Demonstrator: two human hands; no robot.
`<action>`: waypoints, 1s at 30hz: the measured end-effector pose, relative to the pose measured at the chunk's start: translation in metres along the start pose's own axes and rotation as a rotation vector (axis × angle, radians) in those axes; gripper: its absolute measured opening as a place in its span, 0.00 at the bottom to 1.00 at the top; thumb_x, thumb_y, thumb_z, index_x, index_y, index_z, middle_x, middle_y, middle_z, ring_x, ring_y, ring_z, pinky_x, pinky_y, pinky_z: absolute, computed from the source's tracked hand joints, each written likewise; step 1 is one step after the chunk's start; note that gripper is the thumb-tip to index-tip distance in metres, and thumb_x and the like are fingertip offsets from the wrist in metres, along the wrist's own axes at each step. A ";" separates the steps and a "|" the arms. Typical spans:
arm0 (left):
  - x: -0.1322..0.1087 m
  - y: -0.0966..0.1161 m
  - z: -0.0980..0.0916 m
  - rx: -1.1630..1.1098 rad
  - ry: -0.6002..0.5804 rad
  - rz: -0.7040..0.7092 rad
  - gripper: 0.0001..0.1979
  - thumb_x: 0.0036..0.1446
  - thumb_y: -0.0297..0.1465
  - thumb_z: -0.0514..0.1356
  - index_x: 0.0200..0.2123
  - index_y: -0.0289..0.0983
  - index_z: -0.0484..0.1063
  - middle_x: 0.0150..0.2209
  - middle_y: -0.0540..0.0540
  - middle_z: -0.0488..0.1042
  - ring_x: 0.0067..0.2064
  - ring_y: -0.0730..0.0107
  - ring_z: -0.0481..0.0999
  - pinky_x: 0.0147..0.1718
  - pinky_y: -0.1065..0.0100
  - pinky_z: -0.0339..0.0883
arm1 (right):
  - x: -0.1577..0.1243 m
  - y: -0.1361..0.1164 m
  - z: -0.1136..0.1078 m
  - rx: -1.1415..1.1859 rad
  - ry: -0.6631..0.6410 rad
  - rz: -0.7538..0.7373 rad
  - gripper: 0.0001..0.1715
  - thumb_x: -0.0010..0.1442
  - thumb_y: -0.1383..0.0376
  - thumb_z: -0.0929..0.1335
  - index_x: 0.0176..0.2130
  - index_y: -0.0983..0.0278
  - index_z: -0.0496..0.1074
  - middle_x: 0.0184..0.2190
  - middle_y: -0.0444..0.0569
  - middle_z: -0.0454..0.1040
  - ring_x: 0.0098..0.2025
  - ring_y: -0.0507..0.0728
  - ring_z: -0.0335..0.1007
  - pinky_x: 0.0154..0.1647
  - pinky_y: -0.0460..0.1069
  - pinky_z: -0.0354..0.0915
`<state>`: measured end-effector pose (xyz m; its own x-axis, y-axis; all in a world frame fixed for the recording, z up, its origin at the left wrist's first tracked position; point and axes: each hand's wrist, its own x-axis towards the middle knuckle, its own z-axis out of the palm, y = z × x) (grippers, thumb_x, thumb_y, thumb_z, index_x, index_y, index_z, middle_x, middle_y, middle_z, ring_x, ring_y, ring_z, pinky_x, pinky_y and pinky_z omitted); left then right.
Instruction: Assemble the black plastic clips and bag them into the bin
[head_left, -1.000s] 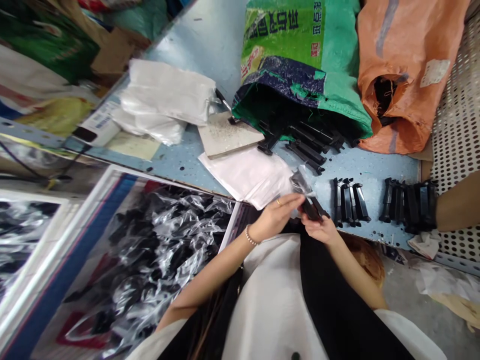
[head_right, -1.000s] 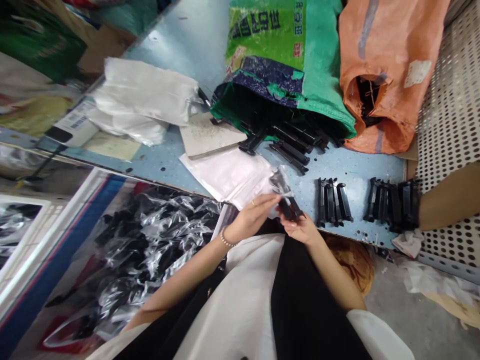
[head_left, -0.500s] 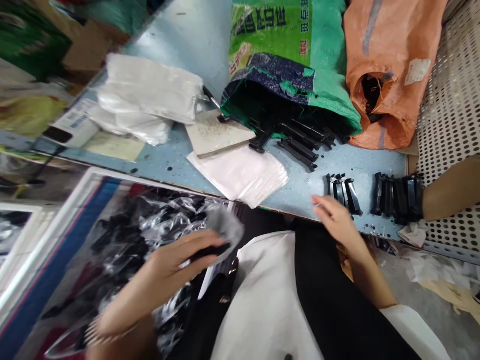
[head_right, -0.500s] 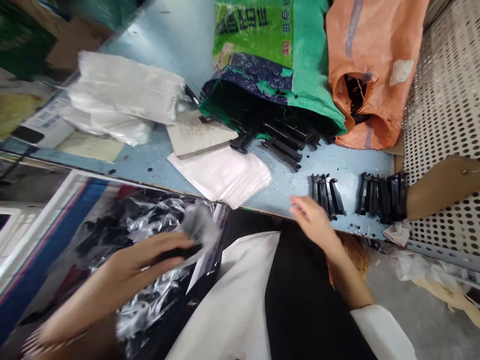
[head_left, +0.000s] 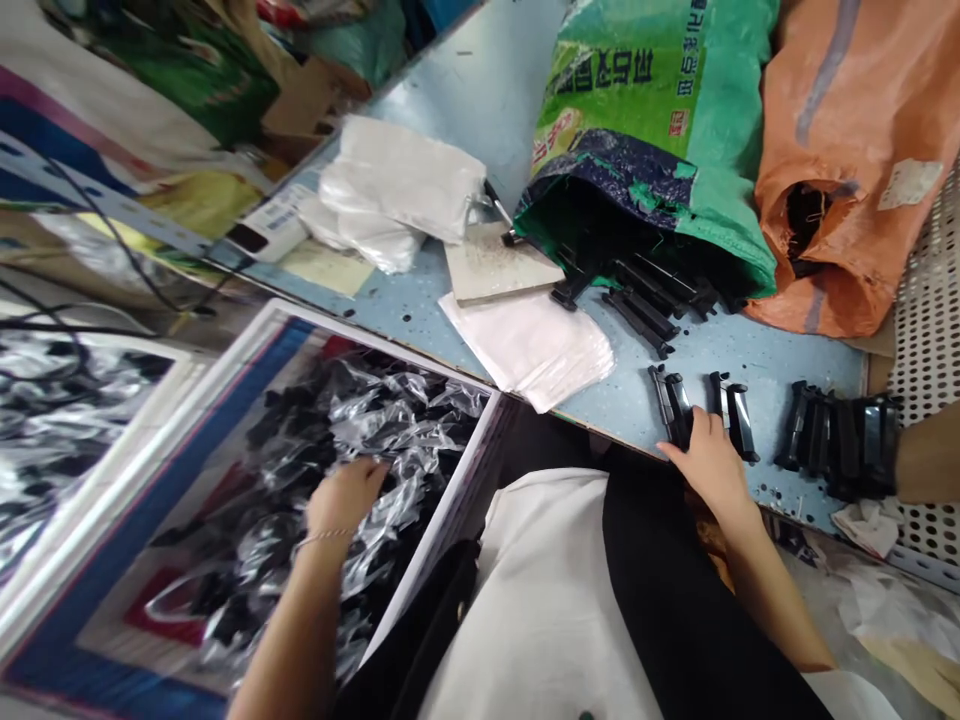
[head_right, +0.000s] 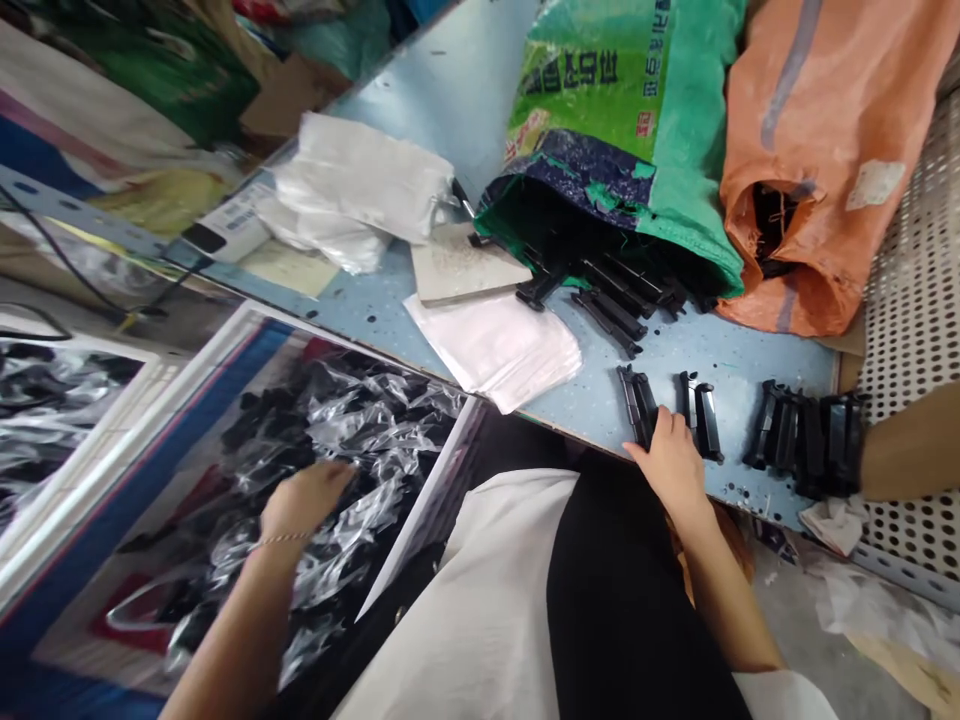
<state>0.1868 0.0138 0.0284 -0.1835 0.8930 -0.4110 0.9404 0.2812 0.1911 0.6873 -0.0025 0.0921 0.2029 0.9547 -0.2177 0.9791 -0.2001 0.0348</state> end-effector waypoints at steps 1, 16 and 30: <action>0.011 0.023 -0.003 -0.053 0.098 0.052 0.15 0.63 0.37 0.54 0.33 0.37 0.79 0.30 0.43 0.80 0.34 0.57 0.79 0.35 0.63 0.72 | 0.002 0.003 0.002 0.026 0.001 0.014 0.34 0.64 0.54 0.70 0.61 0.71 0.63 0.50 0.66 0.73 0.51 0.72 0.74 0.48 0.60 0.70; 0.125 0.196 -0.047 -0.718 -0.062 0.404 0.09 0.53 0.32 0.66 0.26 0.36 0.72 0.24 0.51 0.72 0.28 0.70 0.70 0.31 0.67 0.65 | 0.026 -0.050 -0.009 1.557 -0.442 0.035 0.21 0.51 0.53 0.76 0.42 0.62 0.76 0.37 0.47 0.79 0.36 0.56 0.74 0.40 0.51 0.72; 0.065 0.199 -0.045 -0.542 0.453 1.065 0.18 0.69 0.24 0.49 0.54 0.35 0.75 0.51 0.37 0.79 0.53 0.61 0.78 0.54 0.54 0.75 | 0.085 -0.158 0.007 2.140 -1.155 0.192 0.22 0.62 0.50 0.69 0.43 0.67 0.73 0.32 0.48 0.78 0.31 0.51 0.73 0.27 0.42 0.74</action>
<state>0.3486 0.1437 0.0798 0.4043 0.7739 0.4874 0.4651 -0.6328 0.6191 0.5498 0.1084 0.0614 -0.5512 0.6091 -0.5702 -0.5247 -0.7844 -0.3307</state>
